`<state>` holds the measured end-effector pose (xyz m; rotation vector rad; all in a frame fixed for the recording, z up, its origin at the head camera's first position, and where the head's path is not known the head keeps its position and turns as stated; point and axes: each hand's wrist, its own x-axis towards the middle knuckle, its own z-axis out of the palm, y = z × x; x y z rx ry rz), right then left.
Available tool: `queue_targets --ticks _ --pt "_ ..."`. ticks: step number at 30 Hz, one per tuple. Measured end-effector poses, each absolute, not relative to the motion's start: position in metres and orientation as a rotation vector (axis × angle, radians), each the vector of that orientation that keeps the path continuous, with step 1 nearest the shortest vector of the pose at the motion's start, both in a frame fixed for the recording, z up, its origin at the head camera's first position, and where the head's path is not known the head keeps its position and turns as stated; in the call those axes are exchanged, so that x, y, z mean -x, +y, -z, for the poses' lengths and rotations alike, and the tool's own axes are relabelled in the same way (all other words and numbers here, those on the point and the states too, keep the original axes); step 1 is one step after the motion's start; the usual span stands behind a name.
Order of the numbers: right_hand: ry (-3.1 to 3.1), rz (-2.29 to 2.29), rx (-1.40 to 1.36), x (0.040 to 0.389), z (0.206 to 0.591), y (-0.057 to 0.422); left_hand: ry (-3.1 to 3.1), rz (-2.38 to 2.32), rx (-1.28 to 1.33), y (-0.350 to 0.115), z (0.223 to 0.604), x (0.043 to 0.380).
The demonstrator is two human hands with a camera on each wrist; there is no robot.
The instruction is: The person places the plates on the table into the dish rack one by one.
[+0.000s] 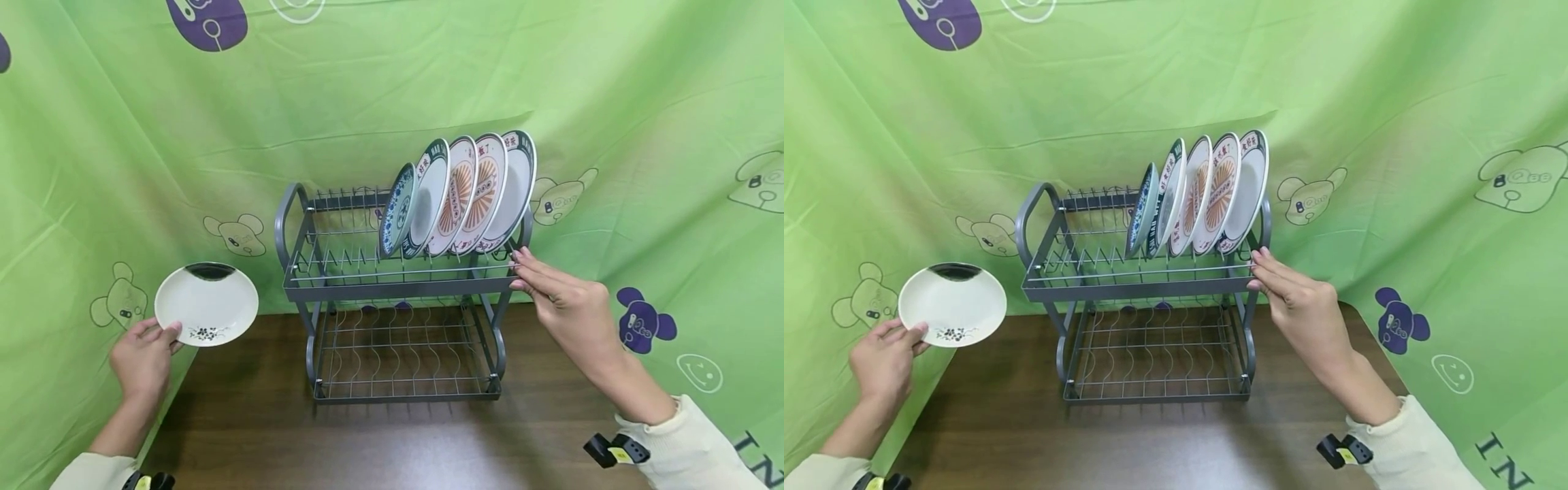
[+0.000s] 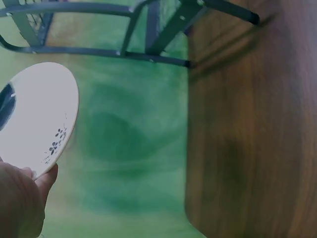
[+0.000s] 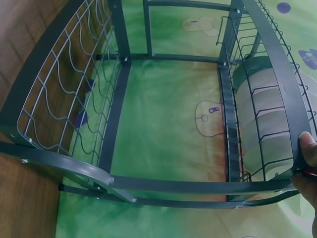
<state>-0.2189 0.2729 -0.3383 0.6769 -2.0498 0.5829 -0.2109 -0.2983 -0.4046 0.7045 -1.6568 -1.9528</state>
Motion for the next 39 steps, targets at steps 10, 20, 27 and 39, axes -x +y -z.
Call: queue_targets --ticks 10,20,27,39 --pt "-2.018 -0.566 -0.672 0.221 0.341 0.272 -1.424 2.042 -0.571 -0.279 0.370 0.202" --pt "-2.055 -0.541 -0.684 0.218 0.339 0.273 -1.320 2.020 -0.324 -0.254 0.340 0.191" --pt "-2.064 -0.543 -0.675 0.218 0.340 0.274 -1.358 2.038 -0.277 -0.233 0.323 0.188" --pt "-2.036 -0.548 -0.688 0.218 0.340 0.274 -1.441 2.058 -0.249 -0.211 0.302 0.183"
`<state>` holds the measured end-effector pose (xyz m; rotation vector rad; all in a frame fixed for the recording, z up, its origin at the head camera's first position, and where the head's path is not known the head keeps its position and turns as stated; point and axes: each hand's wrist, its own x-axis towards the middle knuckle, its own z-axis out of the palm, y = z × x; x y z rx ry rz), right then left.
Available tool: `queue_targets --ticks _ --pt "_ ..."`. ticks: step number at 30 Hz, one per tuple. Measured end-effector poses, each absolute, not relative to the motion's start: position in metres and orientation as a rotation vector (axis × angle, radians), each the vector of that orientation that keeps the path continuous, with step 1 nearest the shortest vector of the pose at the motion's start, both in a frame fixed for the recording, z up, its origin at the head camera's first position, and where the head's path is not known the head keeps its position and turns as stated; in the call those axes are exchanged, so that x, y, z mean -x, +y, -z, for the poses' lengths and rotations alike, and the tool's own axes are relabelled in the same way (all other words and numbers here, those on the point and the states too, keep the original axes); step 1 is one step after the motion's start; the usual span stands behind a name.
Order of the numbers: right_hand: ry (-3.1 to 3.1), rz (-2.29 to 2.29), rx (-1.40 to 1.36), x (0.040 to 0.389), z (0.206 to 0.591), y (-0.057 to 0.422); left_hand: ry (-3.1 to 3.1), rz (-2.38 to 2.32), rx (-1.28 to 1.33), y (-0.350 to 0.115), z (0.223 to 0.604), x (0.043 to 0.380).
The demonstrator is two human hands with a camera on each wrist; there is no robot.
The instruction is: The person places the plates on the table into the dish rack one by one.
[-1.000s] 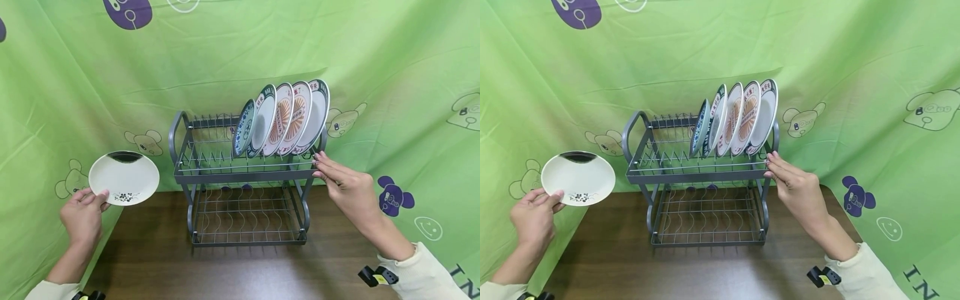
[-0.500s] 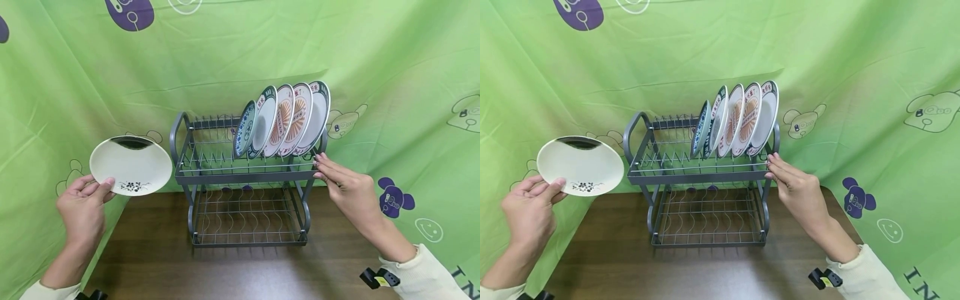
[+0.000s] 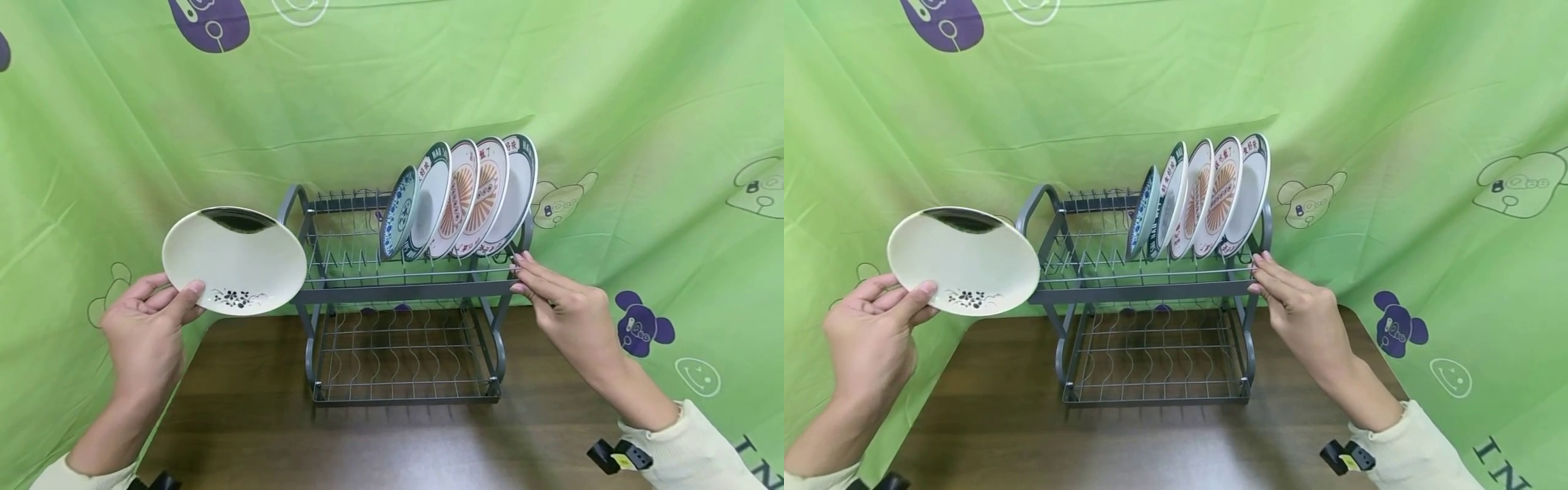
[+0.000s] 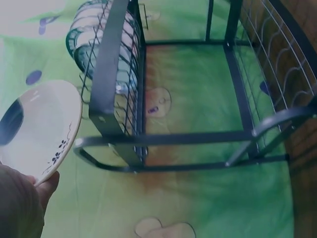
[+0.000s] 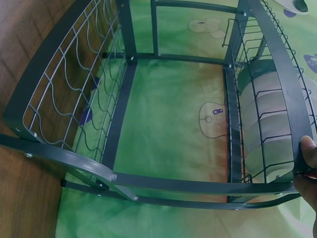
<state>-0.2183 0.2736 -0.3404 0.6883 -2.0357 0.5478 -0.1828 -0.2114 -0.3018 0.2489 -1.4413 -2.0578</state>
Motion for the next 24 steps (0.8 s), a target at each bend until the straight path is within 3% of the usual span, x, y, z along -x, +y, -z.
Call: queue_targets --ticks 24 --pt "-2.039 -0.608 -0.660 0.217 0.338 0.271 -1.769 2.012 0.026 -0.136 0.288 0.181"
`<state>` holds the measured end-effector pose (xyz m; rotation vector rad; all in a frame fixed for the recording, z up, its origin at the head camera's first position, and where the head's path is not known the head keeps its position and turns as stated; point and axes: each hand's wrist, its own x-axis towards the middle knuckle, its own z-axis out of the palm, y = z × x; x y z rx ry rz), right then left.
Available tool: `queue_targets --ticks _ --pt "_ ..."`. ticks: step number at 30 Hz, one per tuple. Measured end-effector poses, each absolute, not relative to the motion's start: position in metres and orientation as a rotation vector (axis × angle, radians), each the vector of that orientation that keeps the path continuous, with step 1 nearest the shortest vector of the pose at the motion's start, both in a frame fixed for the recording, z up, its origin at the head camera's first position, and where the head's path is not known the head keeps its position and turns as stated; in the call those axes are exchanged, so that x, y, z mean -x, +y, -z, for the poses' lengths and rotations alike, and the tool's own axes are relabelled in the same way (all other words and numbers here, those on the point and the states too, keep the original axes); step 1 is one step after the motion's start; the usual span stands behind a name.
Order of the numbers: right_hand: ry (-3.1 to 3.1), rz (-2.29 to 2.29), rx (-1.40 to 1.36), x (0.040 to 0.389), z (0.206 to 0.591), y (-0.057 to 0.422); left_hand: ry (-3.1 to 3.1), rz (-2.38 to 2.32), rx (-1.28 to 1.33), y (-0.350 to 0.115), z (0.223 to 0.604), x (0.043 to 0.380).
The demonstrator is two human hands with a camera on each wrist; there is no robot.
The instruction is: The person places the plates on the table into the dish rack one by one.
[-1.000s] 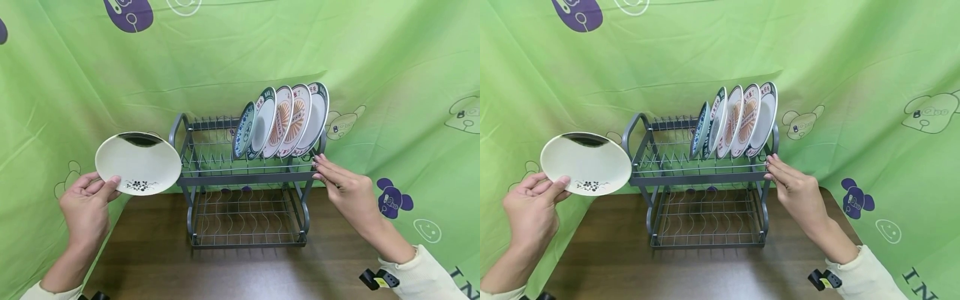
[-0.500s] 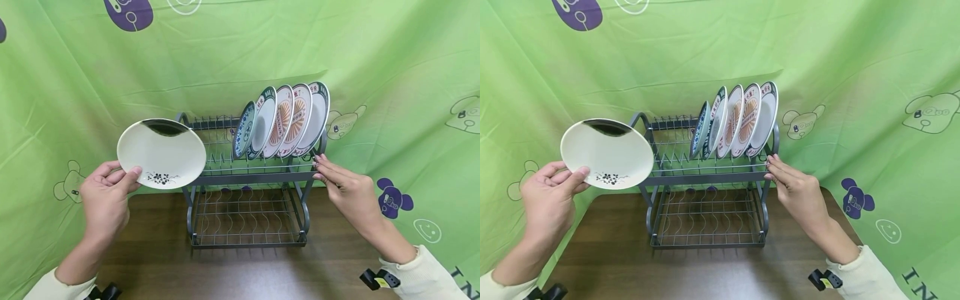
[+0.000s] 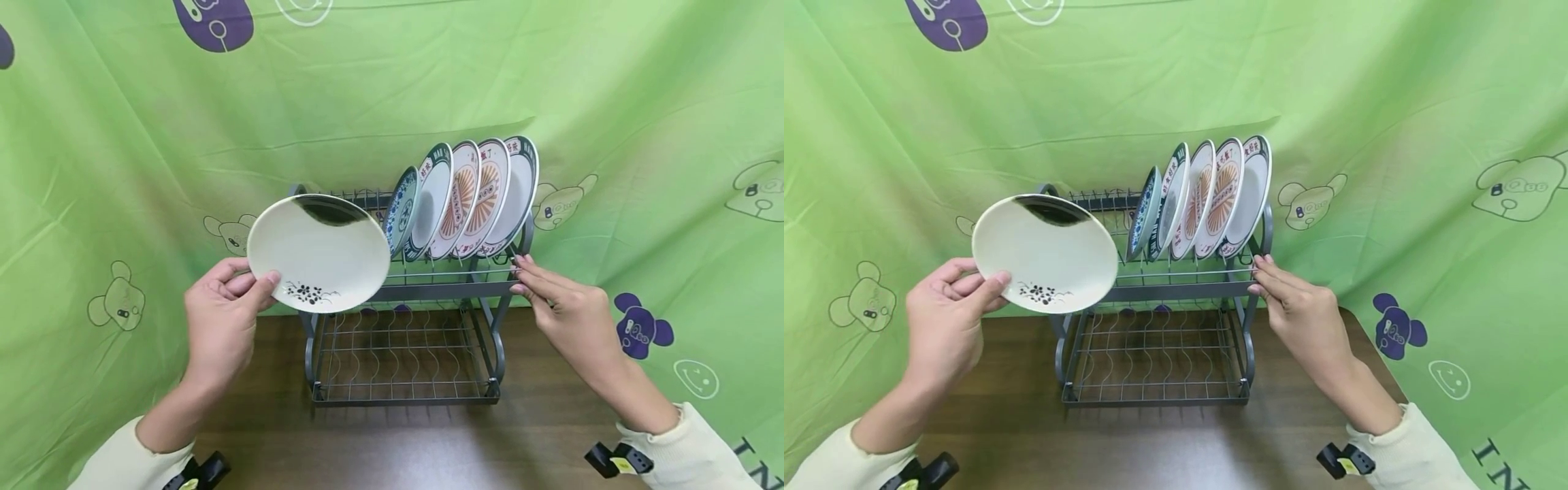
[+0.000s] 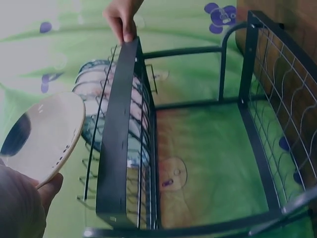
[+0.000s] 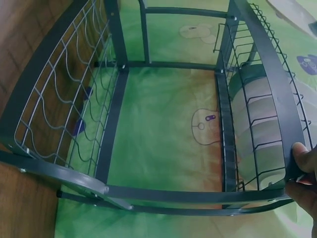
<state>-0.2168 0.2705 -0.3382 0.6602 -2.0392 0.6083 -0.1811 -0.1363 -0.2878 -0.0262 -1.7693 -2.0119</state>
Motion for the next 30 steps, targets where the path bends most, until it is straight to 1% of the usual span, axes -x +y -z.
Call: queue_targets --ticks 8,16,19,26,30 --pt "-2.115 -0.508 -0.669 0.210 0.326 0.271 -1.925 2.066 0.066 -0.114 0.291 0.178" --pt "-2.101 -0.410 -0.569 0.194 0.303 0.259 -1.994 2.082 0.123 -0.100 0.289 0.171" --pt "-2.069 -0.529 -0.555 0.187 0.293 0.246 -1.996 2.089 0.160 -0.093 0.290 0.171" --pt "-2.083 -0.936 -0.724 0.168 0.272 0.210 -2.014 2.088 0.223 -0.078 0.291 0.172" --pt "-2.091 -0.982 -0.748 0.165 0.271 0.196 -2.001 2.097 0.283 -0.073 0.294 0.173"
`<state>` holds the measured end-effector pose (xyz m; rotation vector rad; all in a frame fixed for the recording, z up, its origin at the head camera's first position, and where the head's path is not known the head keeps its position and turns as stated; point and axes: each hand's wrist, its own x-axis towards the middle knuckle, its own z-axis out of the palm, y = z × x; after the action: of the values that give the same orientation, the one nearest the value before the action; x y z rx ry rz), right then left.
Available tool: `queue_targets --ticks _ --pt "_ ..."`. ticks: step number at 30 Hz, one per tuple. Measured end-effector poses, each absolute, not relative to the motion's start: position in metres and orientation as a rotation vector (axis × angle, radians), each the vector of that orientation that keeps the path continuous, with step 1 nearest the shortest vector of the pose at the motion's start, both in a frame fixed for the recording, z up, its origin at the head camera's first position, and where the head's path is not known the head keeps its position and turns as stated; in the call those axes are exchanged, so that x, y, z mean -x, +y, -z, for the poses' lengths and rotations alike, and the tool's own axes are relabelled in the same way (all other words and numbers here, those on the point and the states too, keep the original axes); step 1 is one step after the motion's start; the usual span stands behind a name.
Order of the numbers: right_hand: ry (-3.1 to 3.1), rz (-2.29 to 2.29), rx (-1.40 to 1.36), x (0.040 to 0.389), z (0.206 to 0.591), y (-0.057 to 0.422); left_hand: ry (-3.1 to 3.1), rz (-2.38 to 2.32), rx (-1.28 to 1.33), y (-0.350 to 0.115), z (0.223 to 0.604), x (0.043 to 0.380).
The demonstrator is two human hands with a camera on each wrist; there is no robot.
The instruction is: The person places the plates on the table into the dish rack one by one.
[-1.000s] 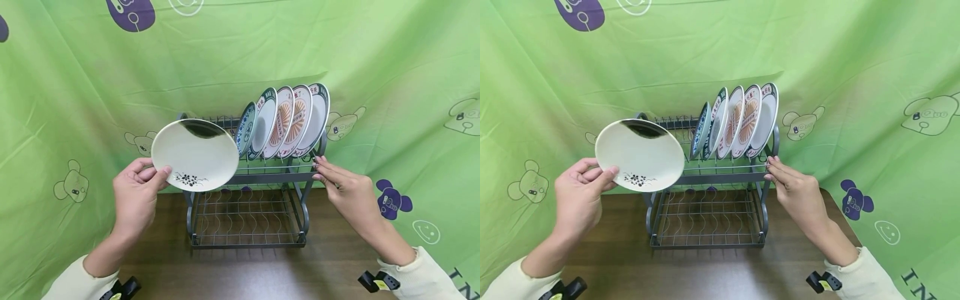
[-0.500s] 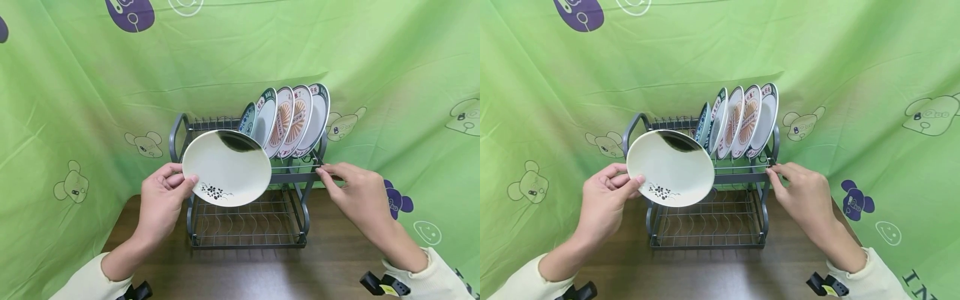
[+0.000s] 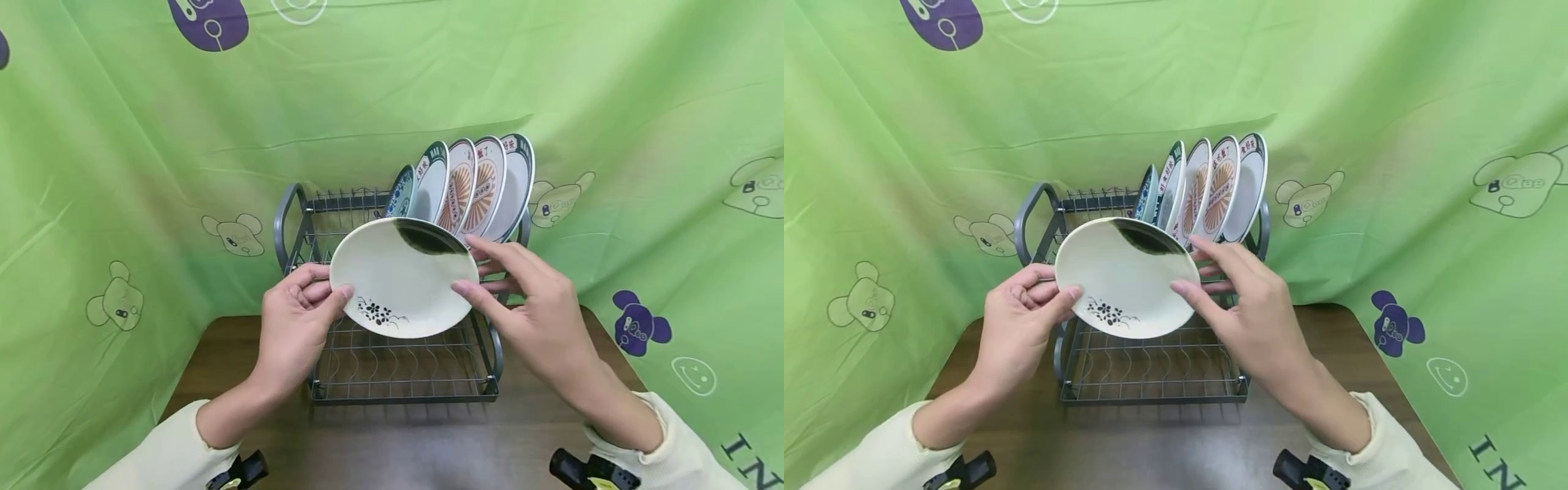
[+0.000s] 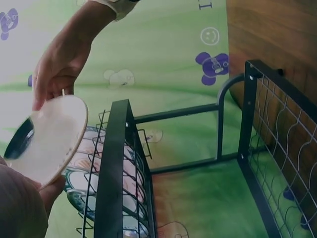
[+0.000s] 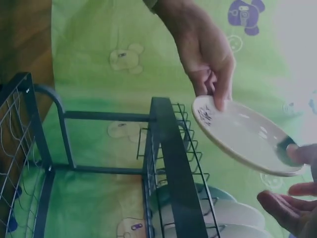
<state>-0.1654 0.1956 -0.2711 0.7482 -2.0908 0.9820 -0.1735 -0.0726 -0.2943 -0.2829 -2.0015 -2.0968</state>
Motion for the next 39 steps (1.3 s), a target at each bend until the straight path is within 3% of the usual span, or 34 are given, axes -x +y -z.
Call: queue_targets --ticks 8,21,39 --pt "-1.855 -0.920 -0.801 0.173 0.275 0.181 -2.068 1.851 0.505 -0.083 0.300 0.182" --pt "-1.713 -0.772 -0.502 0.194 0.230 0.138 -2.114 0.283 0.781 -0.111 0.325 0.223" --pt "-2.405 -0.247 -0.205 0.256 0.180 0.071 -2.016 0.171 0.893 -0.116 0.325 0.238"
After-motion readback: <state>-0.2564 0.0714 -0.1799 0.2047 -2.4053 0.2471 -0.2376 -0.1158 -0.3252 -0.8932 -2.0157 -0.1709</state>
